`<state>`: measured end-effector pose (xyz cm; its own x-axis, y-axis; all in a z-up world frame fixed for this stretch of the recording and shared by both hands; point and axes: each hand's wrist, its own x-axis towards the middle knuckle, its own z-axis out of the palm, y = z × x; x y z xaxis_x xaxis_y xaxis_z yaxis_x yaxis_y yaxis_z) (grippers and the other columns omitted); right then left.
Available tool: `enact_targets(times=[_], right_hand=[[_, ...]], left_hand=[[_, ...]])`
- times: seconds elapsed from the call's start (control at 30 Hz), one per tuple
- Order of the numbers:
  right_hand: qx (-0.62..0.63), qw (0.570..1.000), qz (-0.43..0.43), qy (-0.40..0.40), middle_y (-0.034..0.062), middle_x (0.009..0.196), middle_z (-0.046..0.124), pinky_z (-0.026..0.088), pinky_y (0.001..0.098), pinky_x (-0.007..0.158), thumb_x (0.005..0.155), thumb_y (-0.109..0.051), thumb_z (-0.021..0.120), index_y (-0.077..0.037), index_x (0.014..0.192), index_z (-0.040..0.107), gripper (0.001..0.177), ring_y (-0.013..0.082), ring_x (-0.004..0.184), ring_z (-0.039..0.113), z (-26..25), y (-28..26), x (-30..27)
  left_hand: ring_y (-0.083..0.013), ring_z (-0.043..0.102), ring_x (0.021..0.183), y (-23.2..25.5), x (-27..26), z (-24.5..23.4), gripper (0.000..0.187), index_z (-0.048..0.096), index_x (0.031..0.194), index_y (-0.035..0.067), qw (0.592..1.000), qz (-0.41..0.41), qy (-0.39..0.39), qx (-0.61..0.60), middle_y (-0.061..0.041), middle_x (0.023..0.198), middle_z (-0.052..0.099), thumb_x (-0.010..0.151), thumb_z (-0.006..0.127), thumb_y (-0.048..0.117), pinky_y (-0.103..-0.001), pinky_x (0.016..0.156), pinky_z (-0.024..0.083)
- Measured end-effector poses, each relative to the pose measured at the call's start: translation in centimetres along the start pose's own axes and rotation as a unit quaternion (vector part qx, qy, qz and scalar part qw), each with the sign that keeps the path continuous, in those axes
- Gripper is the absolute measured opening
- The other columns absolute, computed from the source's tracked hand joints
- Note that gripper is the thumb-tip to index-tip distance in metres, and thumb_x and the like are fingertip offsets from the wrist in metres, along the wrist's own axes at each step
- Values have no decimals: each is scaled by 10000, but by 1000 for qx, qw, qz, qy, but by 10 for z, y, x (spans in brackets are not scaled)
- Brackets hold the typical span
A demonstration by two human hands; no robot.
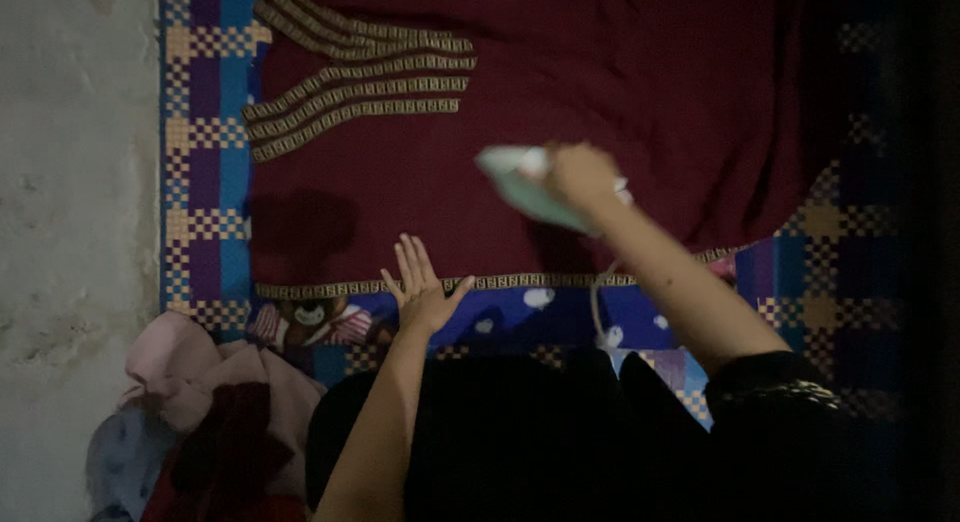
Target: The person sits on a mat on the floor, selects a maroon garment from a pile of clothes, and irons it using a handheld electric iron. They smooth the fabric, iron different sections, and flip the garment to iron the other side.
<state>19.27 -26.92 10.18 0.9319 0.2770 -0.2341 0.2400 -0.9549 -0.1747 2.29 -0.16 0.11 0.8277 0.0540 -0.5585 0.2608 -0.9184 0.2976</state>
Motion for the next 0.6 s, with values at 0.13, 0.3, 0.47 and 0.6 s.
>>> enact_targets(times=[0.13, 0.3, 0.47, 0.6], right_hand=[[-56, 980, -189, -19, 168, 814, 753, 600, 475, 574, 937, -625, 603, -97, 1196, 689, 594, 305, 639, 740, 26, -62, -20], [-93, 984, -136, 74, 155, 789, 754, 596, 480, 555, 986, -565, 586, -77, 1149, 697, 527, 298, 649, 745, 18, -48, 55], [-41, 998, 13, 48, 182, 853, 753, 611, 461, 643, 980, -733, 552, -75, 1088, 734, 691, 308, 737, 751, -19, -32, 77], [-25, 997, -66, -3, 170, 864, 755, 600, 488, 650, 924, -717, 557, -146, 1128, 758, 639, 330, 752, 743, -14, -49, 35]], left_hand=[[-335, -331, 1508, -3, -8, 7, 1523, -302, 1528, -8, 994, -22, 63, -90, -203, 1622, -359, 695, 565, 928, -620, 1190, -162], [-314, -317, 1536, -1, -15, 7, 1532, -293, 1554, 16, 992, -53, 56, -101, -171, 1656, -344, 686, 573, 935, -615, 1224, -154], [-318, -322, 1537, -5, -23, 2, 1495, -302, 1561, 34, 994, -50, 23, -95, -145, 1665, -354, 721, 566, 915, -634, 1210, -163], [-321, -299, 1545, -10, -27, 5, 1480, -278, 1569, 42, 996, -39, 39, -70, -145, 1677, -325, 727, 572, 913, -627, 1221, -142]])
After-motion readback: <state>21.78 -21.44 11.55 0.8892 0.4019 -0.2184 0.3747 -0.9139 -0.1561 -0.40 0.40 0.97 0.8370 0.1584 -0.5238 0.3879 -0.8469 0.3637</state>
